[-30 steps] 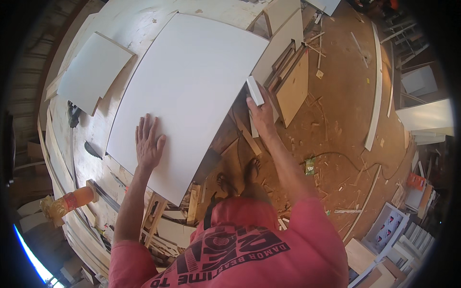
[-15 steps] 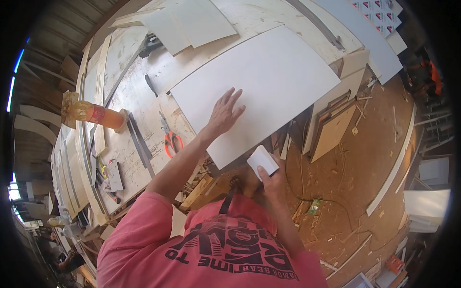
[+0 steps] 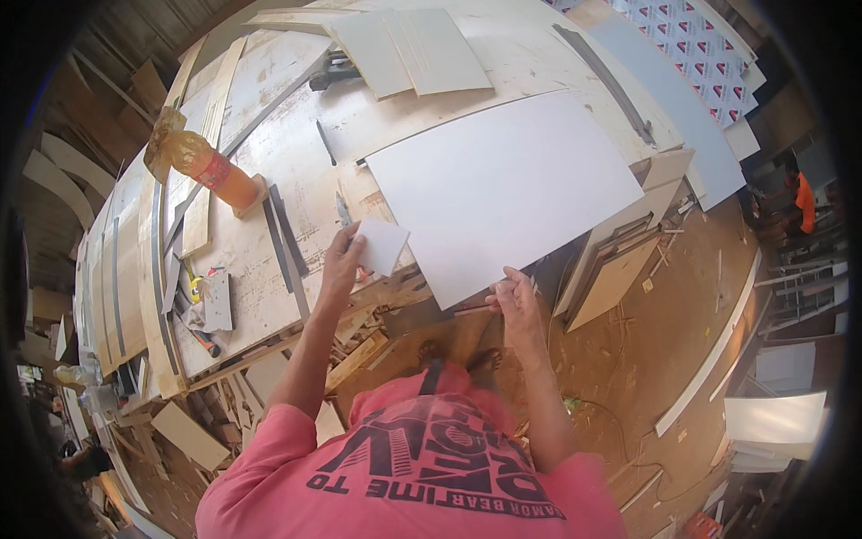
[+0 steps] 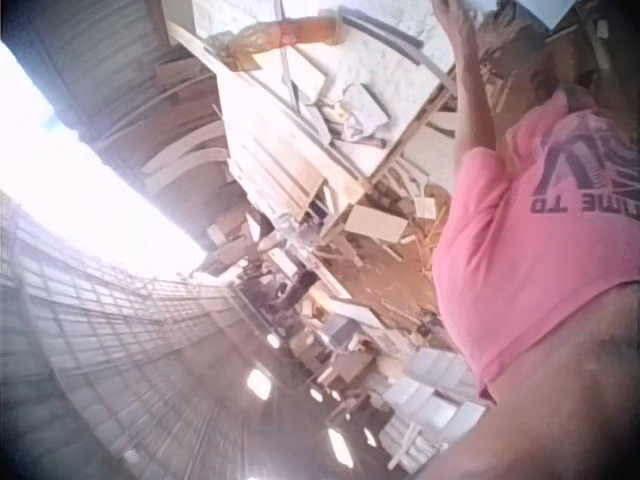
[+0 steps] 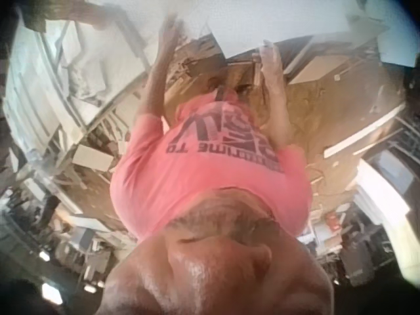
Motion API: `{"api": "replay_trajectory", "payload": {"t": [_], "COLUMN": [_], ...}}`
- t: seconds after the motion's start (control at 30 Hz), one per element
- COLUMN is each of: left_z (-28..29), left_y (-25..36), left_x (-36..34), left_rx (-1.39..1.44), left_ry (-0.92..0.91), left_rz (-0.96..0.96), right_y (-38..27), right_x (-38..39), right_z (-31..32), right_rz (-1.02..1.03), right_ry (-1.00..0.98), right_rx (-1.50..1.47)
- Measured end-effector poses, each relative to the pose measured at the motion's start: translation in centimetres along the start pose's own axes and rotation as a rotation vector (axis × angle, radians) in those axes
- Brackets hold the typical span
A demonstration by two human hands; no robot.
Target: The person applies a brown edging strip to a white wooden board, using a small white block to press the strip into place and then handling a long wooden veneer.
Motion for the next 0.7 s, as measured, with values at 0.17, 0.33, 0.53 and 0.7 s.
{"api": "replay_trajectory", "payload": {"t": [0.17,0.33,0.53,0.7], "left_z": [12.5,14.2,2.3,-7.5], "left_y": [-5.3,-5.8,-0.9,-3.2], "left_x": [-3.0,-3.3,0.2,-1.3], "left_rx": [-0.124,-0.886,-0.815,-0.804], "left_ry": [0.366,0.483,0.424,0.274], "left_rz": [-0.031,0.048,-0.034,0.01], "right_y": [1.4,3.8,5.9,8.4], "right_x": [1.1,0.2,-6.0,-11.6], "right_z": [9.0,16.5,22.4,29.7], "right_rz": [-0.093,-0.078,-0.068,-0.034], "right_ry": [0.286,0.397,0.406,0.493], "right_rx": [-0.04,-0.223,-0.358,-0.285]}}
Point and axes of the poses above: each hand's wrist, its own x-axis away from the middle knuckle, its own z-axis out of the back of the hand, y = z × x, the point moved 4 cm from there along -x, towards the middle knuckle, and after that the axes turned 14 degrees about -y, right-handed, at the moved point
